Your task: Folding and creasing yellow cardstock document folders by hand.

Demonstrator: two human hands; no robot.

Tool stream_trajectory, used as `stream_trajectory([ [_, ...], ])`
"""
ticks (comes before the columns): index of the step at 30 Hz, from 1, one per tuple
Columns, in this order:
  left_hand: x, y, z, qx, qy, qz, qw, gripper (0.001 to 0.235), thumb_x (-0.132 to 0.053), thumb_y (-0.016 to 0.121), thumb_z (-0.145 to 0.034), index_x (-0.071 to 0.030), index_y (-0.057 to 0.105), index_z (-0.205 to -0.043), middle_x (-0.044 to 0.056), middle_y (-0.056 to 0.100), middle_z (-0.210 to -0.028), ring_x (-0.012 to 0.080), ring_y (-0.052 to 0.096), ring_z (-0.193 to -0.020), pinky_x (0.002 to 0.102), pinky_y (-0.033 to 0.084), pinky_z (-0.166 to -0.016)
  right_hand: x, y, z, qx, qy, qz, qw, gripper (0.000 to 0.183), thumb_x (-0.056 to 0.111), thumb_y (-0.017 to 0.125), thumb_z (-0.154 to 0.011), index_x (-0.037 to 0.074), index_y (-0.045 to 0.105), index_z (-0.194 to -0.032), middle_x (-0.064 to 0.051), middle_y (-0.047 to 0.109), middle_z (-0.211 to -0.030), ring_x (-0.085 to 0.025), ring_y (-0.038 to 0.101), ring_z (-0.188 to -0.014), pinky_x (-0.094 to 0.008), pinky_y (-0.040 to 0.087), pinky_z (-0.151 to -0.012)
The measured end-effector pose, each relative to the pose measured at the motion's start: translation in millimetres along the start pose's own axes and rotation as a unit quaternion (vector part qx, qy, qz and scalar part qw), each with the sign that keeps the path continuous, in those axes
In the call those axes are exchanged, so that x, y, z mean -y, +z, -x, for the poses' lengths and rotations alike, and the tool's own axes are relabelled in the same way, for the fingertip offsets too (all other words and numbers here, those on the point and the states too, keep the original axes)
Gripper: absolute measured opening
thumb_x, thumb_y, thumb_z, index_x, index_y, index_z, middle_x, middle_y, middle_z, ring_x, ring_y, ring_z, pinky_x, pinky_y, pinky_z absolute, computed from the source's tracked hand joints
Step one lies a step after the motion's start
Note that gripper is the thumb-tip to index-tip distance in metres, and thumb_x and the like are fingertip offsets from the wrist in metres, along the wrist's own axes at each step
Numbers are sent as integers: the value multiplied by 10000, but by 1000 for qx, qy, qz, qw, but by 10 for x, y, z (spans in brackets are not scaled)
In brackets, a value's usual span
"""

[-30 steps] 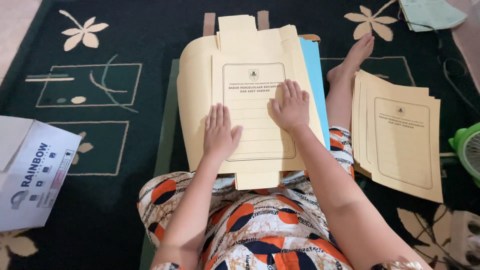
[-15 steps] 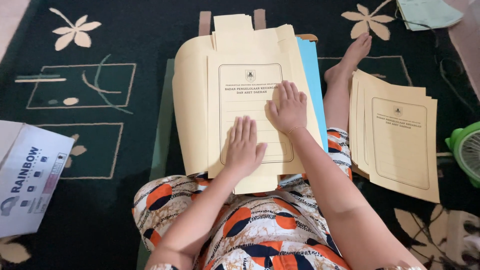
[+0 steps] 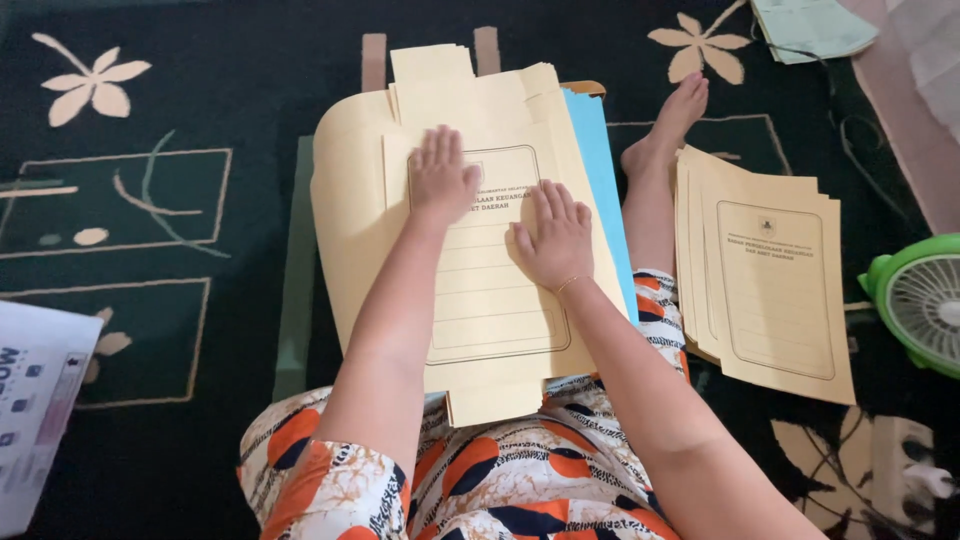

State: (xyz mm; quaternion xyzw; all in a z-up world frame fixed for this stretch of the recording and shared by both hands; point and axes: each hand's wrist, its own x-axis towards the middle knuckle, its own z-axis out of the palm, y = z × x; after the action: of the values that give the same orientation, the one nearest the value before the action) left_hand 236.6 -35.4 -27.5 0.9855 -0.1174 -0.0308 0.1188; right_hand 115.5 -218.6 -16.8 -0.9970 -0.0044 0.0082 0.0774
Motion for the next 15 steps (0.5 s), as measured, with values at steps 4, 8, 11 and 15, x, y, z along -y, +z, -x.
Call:
stream_trajectory([
  [4, 362, -47, -92, 1, -62, -18, 998, 708, -493, 274, -1080, -81, 181, -1649, 124, 85, -1722, 302, 25, -1586, 496, 33, -1277, -27, 6, -12, 2, -4, -7, 1000, 710, 562, 263, -1022, 169, 339, -1608, -65, 290, -1689, -219, 208, -1567, -439, 169, -1196],
  [8, 396, -279, 265, -1, -72, -38, 997, 722, -465, 281, -1074, -17, 200, -1635, 179, 104, -1715, 334, 32, -1587, 493, 40, -1283, 9, -33, 14, 1, -2, -18, 1000, 707, 562, 283, -1016, 166, 358, -1597, -59, 308, -1680, -214, 220, -1563, -425, 174, -1189],
  [11, 433, -224, 512, -3, -69, -18, 997, 746, -487, 288, -1063, -9, 205, -1630, 187, 102, -1713, 342, 31, -1586, 484, 37, -1284, -6, -14, 10, -3, -7, -3, 1000, 709, 569, 266, -1019, 160, 361, -1591, -60, 305, -1680, -206, 226, -1559, -410, 176, -1184],
  [15, 246, -318, 1175, 4, -56, -25, 998, 763, -479, 340, -1053, 22, 221, -1616, 231, 140, -1698, 375, 60, -1582, 493, 53, -1284, -14, 17, -18, -6, -2, -12, 1000, 700, 557, 270, -1009, 179, 370, -1590, -48, 319, -1678, -196, 234, -1558, -411, 180, -1168],
])
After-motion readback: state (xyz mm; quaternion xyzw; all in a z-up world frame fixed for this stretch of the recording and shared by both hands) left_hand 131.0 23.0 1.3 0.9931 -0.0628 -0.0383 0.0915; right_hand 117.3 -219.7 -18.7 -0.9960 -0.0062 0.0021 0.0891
